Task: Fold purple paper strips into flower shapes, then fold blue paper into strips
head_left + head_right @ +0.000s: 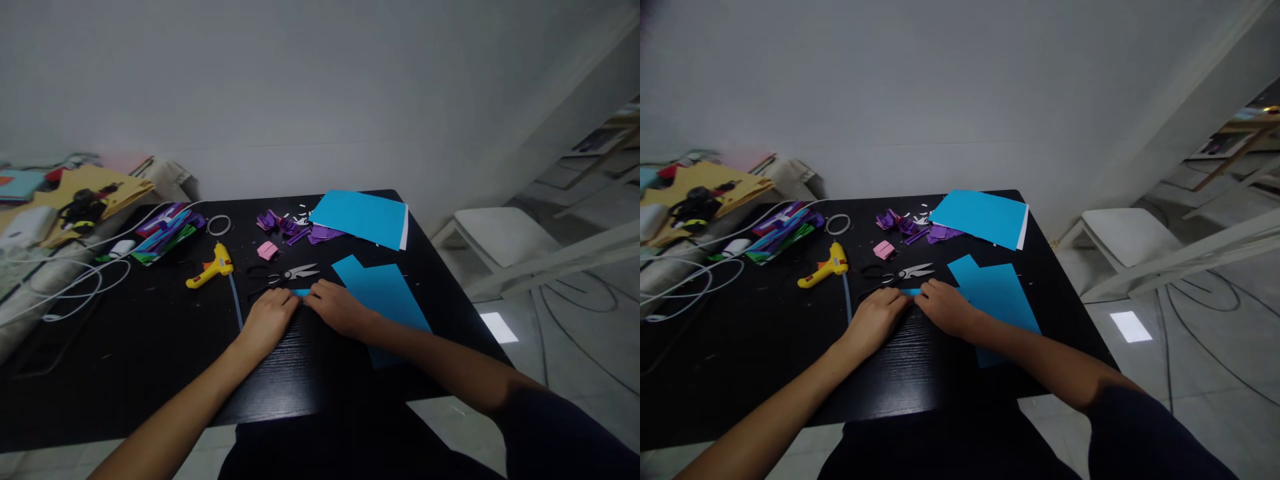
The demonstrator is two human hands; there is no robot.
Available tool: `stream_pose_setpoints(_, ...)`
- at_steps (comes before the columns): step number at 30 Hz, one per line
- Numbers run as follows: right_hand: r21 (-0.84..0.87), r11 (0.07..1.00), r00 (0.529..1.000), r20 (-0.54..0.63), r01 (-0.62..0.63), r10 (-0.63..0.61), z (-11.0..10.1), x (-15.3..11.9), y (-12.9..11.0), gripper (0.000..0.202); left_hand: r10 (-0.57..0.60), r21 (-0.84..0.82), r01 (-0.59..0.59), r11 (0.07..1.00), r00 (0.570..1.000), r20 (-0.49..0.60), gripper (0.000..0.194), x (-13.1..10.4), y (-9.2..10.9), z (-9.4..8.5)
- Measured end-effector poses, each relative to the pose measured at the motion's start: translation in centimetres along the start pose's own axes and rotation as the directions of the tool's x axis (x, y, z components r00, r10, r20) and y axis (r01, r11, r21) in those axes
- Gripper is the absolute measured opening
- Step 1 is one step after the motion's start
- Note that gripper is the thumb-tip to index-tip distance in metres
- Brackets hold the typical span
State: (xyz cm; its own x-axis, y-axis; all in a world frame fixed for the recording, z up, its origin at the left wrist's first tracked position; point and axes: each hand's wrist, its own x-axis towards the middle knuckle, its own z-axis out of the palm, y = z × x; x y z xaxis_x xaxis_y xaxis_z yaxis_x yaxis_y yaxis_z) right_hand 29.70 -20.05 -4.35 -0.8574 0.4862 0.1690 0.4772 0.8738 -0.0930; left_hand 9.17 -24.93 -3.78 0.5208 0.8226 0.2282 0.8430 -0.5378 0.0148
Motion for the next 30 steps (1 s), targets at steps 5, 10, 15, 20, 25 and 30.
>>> stream_pose_setpoints(5, 0.0, 1.0, 1.0, -0.028, -0.001, 0.001, 0.2, -0.1, 0.1, 0.021, -0.006, -0.006, 0.006, 1.0, 1.0, -0.006, 0.016, -0.1, 0.0, 0.0)
stream_pose_setpoints(10, 0.013, 1.0, 0.998, -0.061, -0.005, 0.006, 0.4, -0.2, 0.1, 0.022, -0.02, -0.114, 0.018, 0.993, 1.0, -0.016, 0.021, -0.7, -0.6, -0.1)
stream_pose_setpoints(15, 0.027, 1.0, 0.999, -0.038, -0.016, 0.017, -0.1, -0.2, -0.3, 0.023, -0.034, -0.223, 0.038, 0.974, 0.999, 0.022, 0.02, -1.0, -2.2, -1.0)
stream_pose_setpoints(20, 0.06, 0.998, 1.0, -0.016, -0.013, 0.014, -0.6, -0.2, -0.5, 0.019, -0.02, -0.284, 0.025, 0.959, 1.0, 0.019, 0.02, -1.0, -3.3, -1.6)
stream_pose_setpoints(25, 0.081, 0.997, 1.0, -0.015, -0.004, 0.005, -0.9, -0.4, -0.7, 0.018, -0.016, -0.218, 0.022, 0.976, 0.999, 0.03, 0.021, -1.1, -3.5, -1.5)
stream_pose_setpoints(30, 0.042, 0.999, 1.0, -0.026, -0.003, 0.004, -1.0, -0.8, -1.2, 0.022, 0.026, -0.162, -0.025, 0.986, 1.0, 0.004, 0.024, -1.1, -2.4, -0.7)
